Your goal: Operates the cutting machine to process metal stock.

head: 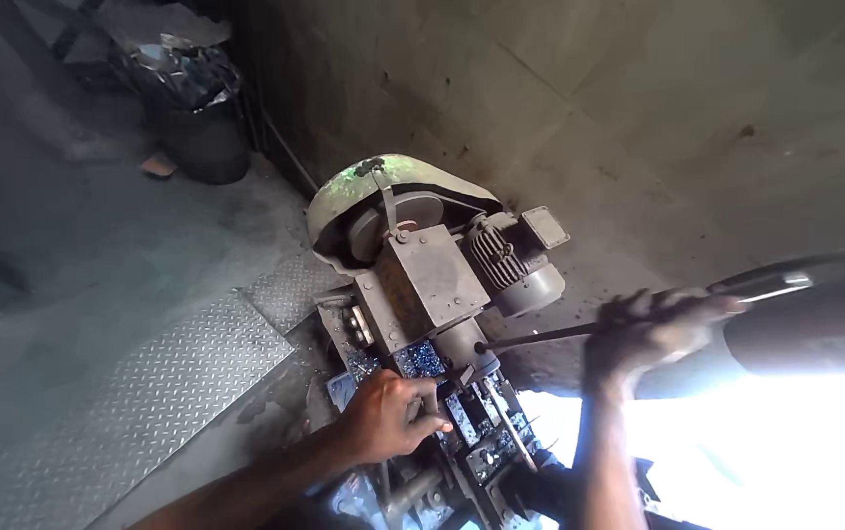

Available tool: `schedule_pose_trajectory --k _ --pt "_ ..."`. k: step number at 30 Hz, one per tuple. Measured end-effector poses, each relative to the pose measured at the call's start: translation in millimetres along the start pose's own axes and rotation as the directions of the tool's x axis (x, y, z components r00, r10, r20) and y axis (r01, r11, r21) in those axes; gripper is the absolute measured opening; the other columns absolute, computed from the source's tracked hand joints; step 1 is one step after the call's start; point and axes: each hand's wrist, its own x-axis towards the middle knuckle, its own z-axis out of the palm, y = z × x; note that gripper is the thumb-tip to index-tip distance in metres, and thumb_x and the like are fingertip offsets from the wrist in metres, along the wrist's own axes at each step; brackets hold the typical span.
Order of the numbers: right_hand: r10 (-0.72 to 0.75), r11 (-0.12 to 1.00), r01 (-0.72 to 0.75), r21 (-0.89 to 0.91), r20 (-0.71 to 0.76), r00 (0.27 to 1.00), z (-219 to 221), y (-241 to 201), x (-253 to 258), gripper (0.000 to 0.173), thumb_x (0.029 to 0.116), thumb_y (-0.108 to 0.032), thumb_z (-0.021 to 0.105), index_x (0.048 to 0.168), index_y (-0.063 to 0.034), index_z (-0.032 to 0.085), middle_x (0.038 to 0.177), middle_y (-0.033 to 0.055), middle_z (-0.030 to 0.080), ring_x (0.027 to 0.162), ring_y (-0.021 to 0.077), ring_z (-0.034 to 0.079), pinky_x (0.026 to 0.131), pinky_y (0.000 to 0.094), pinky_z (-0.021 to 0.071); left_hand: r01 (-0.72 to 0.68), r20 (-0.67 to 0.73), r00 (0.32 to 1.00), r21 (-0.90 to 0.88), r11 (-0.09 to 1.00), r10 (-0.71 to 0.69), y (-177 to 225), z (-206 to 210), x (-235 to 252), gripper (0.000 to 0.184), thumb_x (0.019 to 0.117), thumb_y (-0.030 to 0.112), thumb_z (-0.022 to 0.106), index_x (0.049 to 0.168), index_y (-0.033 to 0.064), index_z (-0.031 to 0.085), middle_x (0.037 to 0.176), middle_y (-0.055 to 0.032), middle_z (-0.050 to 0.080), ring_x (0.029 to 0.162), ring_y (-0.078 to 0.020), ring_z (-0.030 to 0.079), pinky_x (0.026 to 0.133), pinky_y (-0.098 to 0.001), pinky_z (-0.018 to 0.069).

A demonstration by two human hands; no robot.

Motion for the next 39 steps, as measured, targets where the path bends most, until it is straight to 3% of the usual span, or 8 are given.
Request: schedule_pose_trajectory --k 4,8,13,22,26,30,35,39 --pt "0.038 0.994 -0.041 0.103 0.038 0.999 3 54 -35 0.052 0.1115 -0.049 0.023 0.071 -0.0246 0.044 0.049 -0.0123 0.038 0.039 0.0021 0.039 0.039 0.0202 0.0389 -0.026 0.018 1.0 0.002 1.0 0.026 -2 1 0 0.033 0.0923 0.038 0.073 0.088 0.0059 0.072 0.058 -0.0044 0.056 0.048 -0.0151 0.049 0.051 -0.0354 0.0434" --pt "0.048 0.998 -0.049 0.042 0.011 0.999 -1 15 -22 0.052 0.1119 -0.045 0.017 0.073 -0.0253 0.047 0.05 -0.0136 0.042 0.04 0.0015 0.042 0.04 0.0197 0.0407 -0.002 0.072 0.997 0.017 1.0 0.001 1 -1 2 0.034 0.0927 0.04 0.072 0.089 0.0055 0.071 0.057 -0.0054 0.054 0.049 -0.0178 0.049 0.052 -0.0384 0.0434" --pt "0.054 0.997 -0.052 0.053 -0.043 0.998 -6 53 -43 0.053 0.111 -0.051 0.022 0.069 -0.025 0.042 0.048 -0.0122 0.036 0.039 0.0026 0.038 0.039 0.0211 0.0373 0.024 0.054 0.998 0.002 1.0 -0.024 0 0 2 0.033 0.0932 0.039 0.071 0.089 0.0067 0.072 0.058 -0.0043 0.055 0.05 -0.0163 0.049 0.053 -0.0366 0.0431" --pt "0.05 0.997 -0.052 0.063 0.027 0.998 3 53 -32 0.05 0.1106 -0.052 0.026 0.073 -0.0258 0.045 0.049 -0.0139 0.037 0.039 0.001 0.038 0.039 0.0197 0.0383 0.014 0.039 0.999 0.028 1.0 -0.015 -2 -2 3 0.033 0.0922 0.039 0.072 0.088 0.0067 0.071 0.056 -0.0044 0.054 0.048 -0.0163 0.048 0.051 -0.0367 0.0424" --pt "0.073 0.997 -0.074 0.023 0.046 0.996 8 16 -12 0.051 0.111 -0.051 0.02 0.076 -0.0251 0.047 0.051 -0.0136 0.041 0.042 0.002 0.042 0.042 0.0211 0.0415 -0.034 0.001 0.999 0.045 0.998 0.034 -5 -1 5 0.032 0.0914 0.039 0.072 0.085 0.0076 0.07 0.052 -0.0019 0.049 0.044 -0.014 0.045 0.047 -0.0336 0.0393" --pt "0.039 0.997 -0.039 0.063 0.005 0.999 1 59 -38 0.05 0.1083 -0.059 0.027 0.075 -0.0265 0.047 0.051 -0.0141 0.039 0.041 0.0013 0.039 0.04 0.0205 0.0392 -0.036 0.004 0.999 0.028 0.999 0.036 -5 -2 3 0.032 0.0917 0.039 0.072 0.084 0.0075 0.07 0.053 -0.0017 0.049 0.045 -0.013 0.044 0.048 -0.0322 0.0382" --pt "0.072 0.997 -0.072 0.026 0.014 0.997 2 17 -7 0.054 0.111 -0.051 0.016 0.075 -0.0254 0.047 0.051 -0.0133 0.042 0.042 0.0023 0.043 0.041 0.0213 0.0411 -0.048 -0.009 0.999 0.005 0.999 0.048 -6 -1 4 0.031 0.0924 0.037 0.072 0.085 0.007 0.069 0.054 -0.0029 0.051 0.046 -0.0147 0.046 0.048 -0.0344 0.0406" --pt "0.065 0.996 -0.064 0.062 -0.024 0.998 -5 57 -28 0.054 0.1095 -0.056 0.022 0.072 -0.0244 0.044 0.049 -0.0124 0.035 0.039 0.0022 0.037 0.039 0.0203 0.0371 -0.075 -0.036 0.996 0.011 0.997 0.076 -8 2 4 0.031 0.0922 0.038 0.072 0.084 0.0079 0.069 0.053 -0.0011 0.05 0.045 -0.0124 0.045 0.046 -0.0312 0.0389"
